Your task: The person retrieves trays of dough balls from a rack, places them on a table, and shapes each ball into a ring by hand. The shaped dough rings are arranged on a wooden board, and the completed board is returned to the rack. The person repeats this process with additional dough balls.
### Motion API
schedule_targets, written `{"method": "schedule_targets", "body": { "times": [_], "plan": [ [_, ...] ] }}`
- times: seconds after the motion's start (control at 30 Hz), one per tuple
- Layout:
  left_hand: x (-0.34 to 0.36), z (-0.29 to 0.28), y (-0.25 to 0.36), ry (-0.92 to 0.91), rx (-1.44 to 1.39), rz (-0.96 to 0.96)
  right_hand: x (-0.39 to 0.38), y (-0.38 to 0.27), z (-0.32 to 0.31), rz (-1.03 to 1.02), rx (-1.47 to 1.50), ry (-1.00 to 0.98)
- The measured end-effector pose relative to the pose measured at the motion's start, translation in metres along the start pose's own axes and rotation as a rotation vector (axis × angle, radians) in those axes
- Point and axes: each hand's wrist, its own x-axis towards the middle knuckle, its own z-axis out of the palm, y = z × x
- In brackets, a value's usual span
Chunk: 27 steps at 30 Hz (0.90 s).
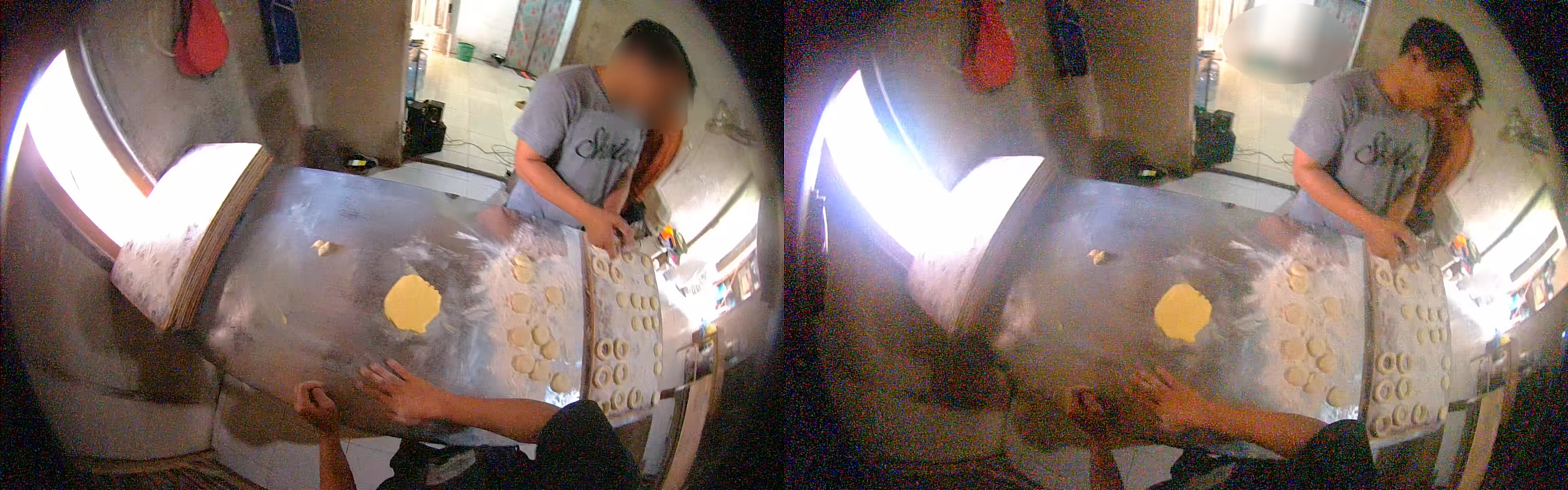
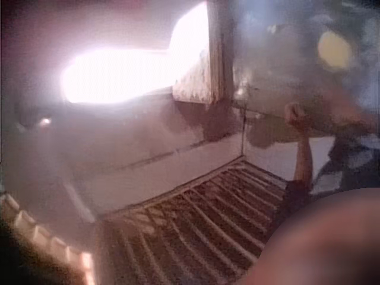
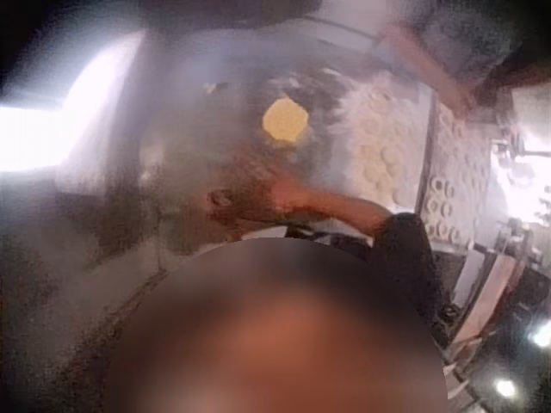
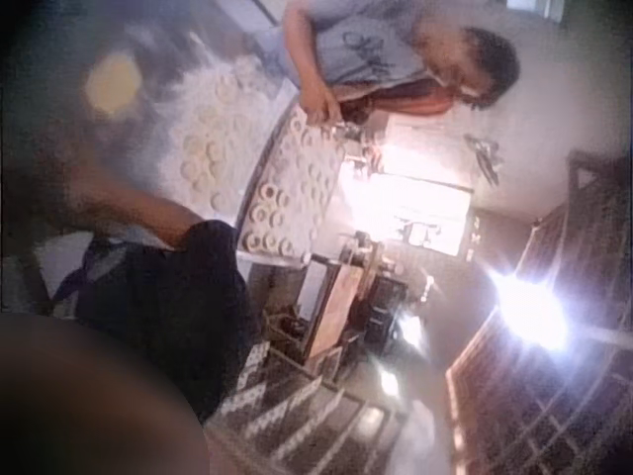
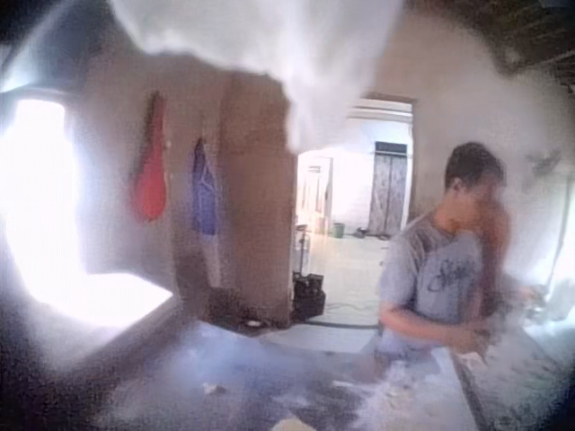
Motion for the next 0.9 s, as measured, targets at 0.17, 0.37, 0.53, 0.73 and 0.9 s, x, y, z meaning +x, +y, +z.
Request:
{"method": "schedule_targets", "body": {
  "times": [0.17, 0.37, 0.53, 0.73, 0.9],
  "plan": [
    [-0.005, 0.015, -0.002, 0.083, -0.068, 0.076, -0.102, 0.008, -0.029, 0.293, 0.81, -0.347],
    [-0.044, 0.067, 0.103, -0.117, -0.166, 0.221, -0.192, 0.009, 0.013, 0.723, 0.734, 0.494],
    [-0.101, 0.128, 0.219, -0.569, -0.15, 0.387, -0.294, 0.012, 0.03, 0.965, 0.32, 0.634],
    [-0.184, 0.24, 0.28, -0.731, 0.246, 0.669, -0.351, 0.169, 0.049, 0.939, 0.222, 0.748],
    [-0.228, 0.265, 0.289, -0.752, 0.39, 0.683, -0.348, 0.206, 0.094, 0.623, 0.063, 0.498]
  ]
}}
